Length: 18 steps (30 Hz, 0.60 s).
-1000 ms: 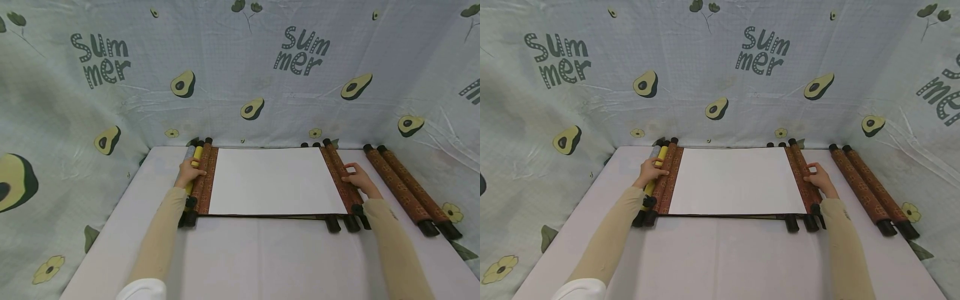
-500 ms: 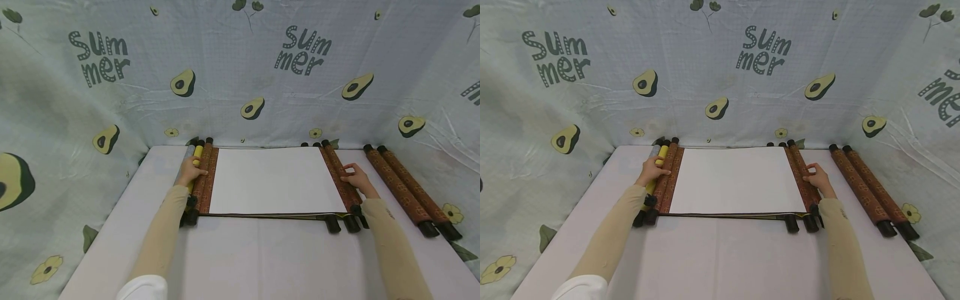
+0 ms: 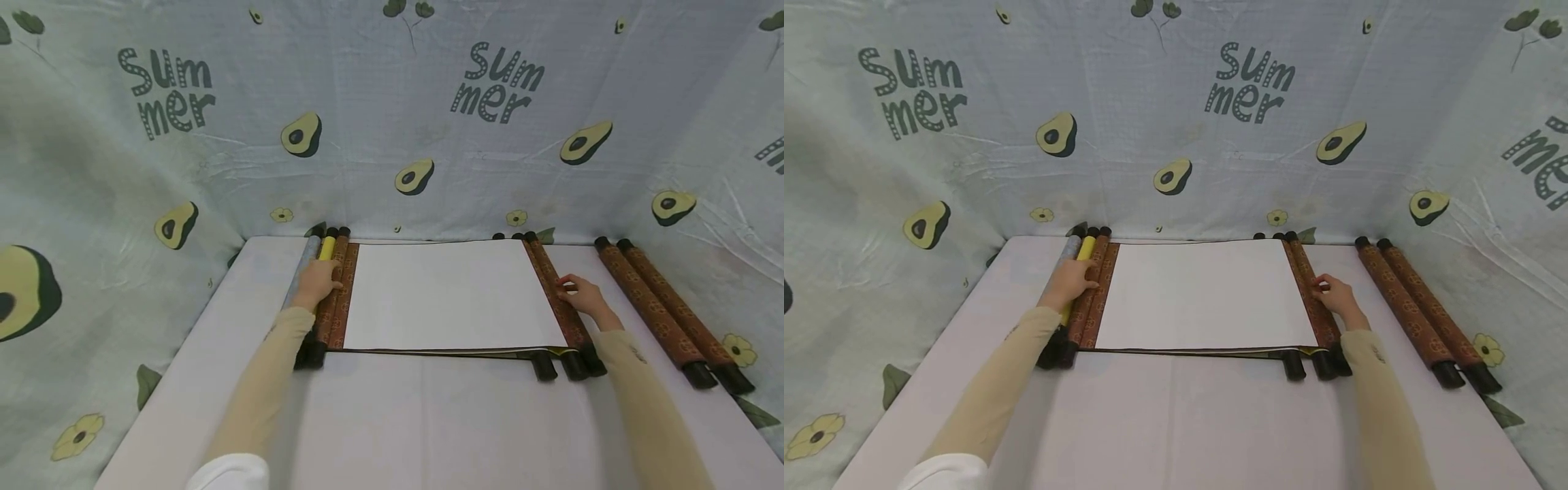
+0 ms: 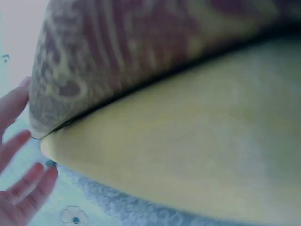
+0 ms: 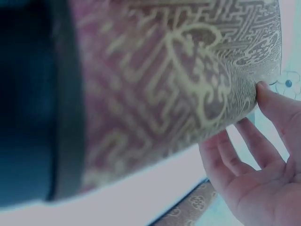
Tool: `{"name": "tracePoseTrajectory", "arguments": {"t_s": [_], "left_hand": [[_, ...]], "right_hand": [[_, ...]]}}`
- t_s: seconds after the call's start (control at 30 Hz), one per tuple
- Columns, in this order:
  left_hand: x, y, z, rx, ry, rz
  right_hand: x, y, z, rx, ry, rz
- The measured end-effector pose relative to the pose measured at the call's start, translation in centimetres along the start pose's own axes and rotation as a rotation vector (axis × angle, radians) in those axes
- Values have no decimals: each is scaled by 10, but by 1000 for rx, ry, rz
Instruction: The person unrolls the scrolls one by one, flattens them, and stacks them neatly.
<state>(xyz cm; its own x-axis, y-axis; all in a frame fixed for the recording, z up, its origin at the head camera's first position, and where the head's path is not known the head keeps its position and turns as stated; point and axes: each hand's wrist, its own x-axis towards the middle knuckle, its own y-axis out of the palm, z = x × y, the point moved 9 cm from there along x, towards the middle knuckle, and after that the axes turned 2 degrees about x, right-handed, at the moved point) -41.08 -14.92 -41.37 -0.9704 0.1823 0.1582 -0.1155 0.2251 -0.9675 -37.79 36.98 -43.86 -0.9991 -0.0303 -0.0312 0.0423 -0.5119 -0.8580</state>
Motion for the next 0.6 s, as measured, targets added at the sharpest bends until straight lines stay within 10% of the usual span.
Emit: {"name": "tracePoseTrajectory", "arguments": {"t_s": [0.4,0.6], "left_hand": [[-36,17,-19,311,223,203],[-66,12,-24,300,291,156]], "right_hand": [[-30,15,11,-298,-125,142],[-55,20,19,-360,-190,93]]}}
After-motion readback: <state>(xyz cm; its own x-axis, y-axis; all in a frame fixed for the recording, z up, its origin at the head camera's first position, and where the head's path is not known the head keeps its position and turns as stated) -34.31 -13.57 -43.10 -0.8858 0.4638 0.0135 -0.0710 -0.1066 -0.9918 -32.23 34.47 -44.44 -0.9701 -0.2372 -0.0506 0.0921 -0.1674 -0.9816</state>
